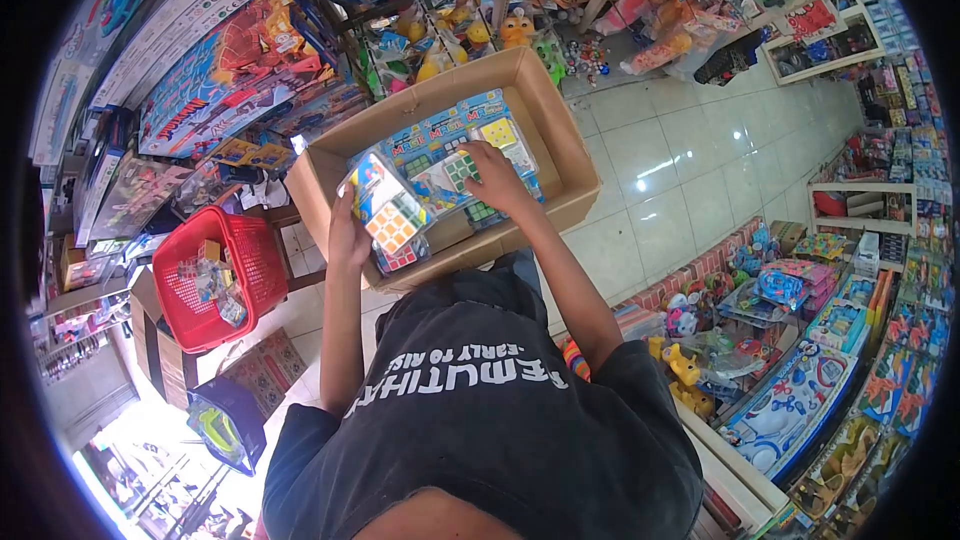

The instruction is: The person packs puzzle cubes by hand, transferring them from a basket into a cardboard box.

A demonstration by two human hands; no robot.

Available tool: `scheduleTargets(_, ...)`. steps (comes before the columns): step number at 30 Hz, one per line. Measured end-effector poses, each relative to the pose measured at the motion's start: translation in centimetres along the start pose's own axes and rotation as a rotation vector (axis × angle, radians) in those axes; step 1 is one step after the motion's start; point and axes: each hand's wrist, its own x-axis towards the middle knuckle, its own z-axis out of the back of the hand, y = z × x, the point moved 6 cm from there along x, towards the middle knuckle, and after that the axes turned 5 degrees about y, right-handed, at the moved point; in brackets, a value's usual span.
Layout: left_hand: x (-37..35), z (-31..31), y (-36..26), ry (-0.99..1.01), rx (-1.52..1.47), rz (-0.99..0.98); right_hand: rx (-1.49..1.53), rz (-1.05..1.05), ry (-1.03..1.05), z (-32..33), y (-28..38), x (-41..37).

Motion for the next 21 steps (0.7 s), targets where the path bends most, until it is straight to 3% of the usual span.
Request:
scheduleTargets(2, 1.1, -0.4, 0.9, -0.003, -0.020, -0.008, 0.407, -0.069, 0.076, 1.5, 1.9, 0.3)
scheduleTargets(5, 2.4, -2.3, 1.7, 0.033, -0.002, 0.016, 0.674, -0.084, 0.032, 3.3, 4.7, 0.0)
scheduleTargets(10, 4.8, -2.6, 3.6, 0.056, 0.073, 0.099, 0.365, 0.199, 0.044, 4.5, 7.7, -0.9)
scheduleTargets(12, 5.3, -3.1, 4.0, 0.081, 0.040, 0.132, 0.186, 0.181, 0.090, 4.0, 7.3, -1.9)
scheduleTargets(21, 6.4, -6.4, 7.8, 0.042, 0.078, 0.224, 0.120, -0.168, 0.045, 3.1, 4.3, -4.0)
